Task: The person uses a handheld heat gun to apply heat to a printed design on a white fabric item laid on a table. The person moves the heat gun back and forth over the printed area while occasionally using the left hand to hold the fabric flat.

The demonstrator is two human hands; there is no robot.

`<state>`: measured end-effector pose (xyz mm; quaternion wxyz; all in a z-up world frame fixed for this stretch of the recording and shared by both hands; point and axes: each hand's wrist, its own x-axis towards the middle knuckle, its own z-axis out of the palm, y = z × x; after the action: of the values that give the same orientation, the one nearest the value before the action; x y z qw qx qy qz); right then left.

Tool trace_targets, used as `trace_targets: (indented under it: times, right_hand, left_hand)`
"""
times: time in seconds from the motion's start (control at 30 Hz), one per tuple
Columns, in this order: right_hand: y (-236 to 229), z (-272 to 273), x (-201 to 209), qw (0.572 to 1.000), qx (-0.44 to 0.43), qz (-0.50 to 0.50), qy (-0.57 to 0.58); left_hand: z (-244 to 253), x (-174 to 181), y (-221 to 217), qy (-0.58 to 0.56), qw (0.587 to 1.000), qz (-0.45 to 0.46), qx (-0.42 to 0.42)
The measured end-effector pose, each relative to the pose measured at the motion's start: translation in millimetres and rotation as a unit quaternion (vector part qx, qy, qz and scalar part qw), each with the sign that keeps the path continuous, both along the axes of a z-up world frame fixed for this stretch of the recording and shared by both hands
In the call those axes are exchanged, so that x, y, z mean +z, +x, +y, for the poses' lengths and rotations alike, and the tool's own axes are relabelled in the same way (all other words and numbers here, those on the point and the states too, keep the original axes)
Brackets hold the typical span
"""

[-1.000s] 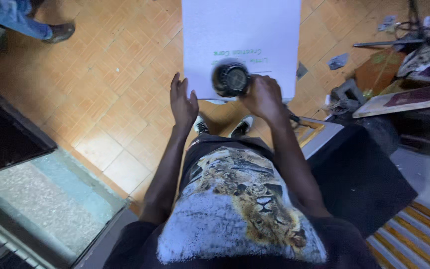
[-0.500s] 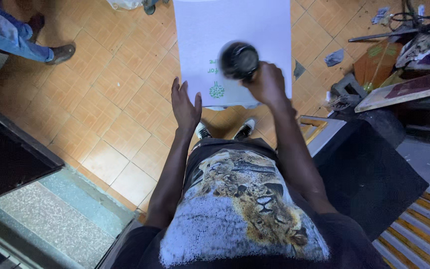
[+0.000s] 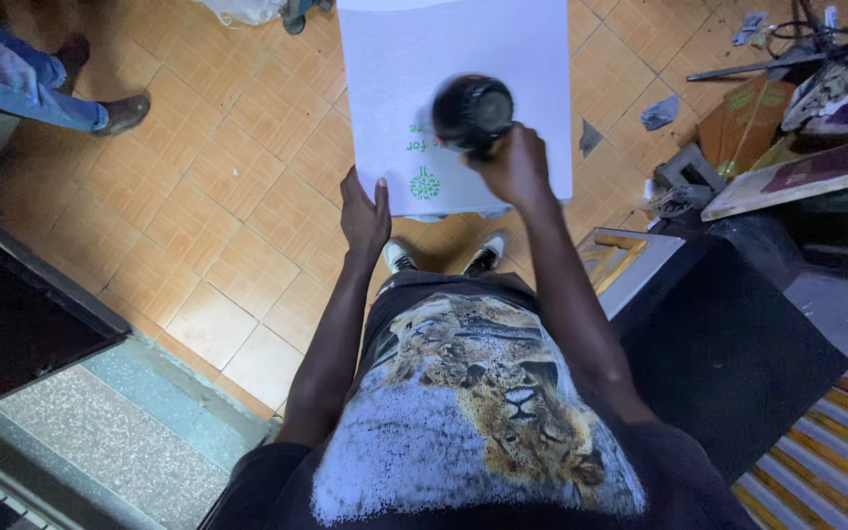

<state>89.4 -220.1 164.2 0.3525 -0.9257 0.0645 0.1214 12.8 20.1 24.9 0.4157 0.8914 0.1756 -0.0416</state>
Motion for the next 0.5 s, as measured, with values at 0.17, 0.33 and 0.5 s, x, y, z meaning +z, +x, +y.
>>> trace_targets:
  times: [0.17,0.33,0.5]
  right_hand:
    - [-7.0,27.2,10.6,0.999,0.039,0.013,0.032]
    - [-9.5,-22.9,-7.3,0.999,0.013,0.025,-0.035]
    - [-30.5,-67.0,15.4,0.996,-0.022,-0.044,-0.08]
  left_hand:
    - [5.1,-2.7,-3.0,-0.096,0.994,-0.006,0.044]
    - [17.9,-29.2,-14.7,-0.152,0.985,-0.012,0.076]
    - [20.7,-13.0,-19.0,-0.128,0.985,-0.067,0.097]
